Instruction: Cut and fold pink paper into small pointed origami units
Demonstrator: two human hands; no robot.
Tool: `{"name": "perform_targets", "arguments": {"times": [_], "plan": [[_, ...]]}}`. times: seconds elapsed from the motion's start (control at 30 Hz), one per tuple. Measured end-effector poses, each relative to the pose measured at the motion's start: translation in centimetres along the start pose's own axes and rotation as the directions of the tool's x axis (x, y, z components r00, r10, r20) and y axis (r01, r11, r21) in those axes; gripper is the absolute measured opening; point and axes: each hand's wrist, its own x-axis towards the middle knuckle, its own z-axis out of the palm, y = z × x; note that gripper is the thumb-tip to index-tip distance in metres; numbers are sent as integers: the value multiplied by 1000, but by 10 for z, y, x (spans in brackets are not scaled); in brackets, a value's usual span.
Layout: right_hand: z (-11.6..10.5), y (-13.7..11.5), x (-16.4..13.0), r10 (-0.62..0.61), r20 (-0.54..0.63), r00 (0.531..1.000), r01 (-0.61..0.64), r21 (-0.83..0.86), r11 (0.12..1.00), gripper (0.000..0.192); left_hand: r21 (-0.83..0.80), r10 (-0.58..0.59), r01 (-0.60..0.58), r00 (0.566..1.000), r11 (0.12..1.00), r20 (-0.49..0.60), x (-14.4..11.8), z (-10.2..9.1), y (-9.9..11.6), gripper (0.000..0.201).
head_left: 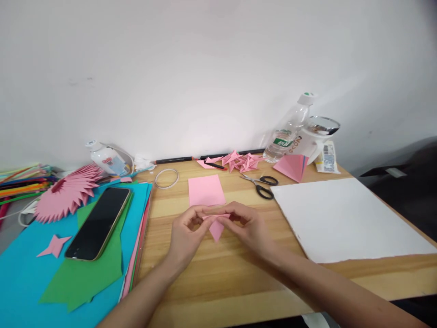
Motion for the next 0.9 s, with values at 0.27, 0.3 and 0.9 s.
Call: {"name": "perform_targets", "arguments": {"times": [0.27,0.3,0.9], "plan": [[-2,5,2,230,84,969,-244,228,943,21,-147,-143,153,987,977,76,4,0,-2,19],[-3,5,2,233,90,968,-249,246,937,20,-147,-159,172,983,974,95,4,0,-3,19],[-4,5,0,325,65,943,-331,135,934,20,-60,-157,163,983,985,93,-1,1,-3,17]]}}
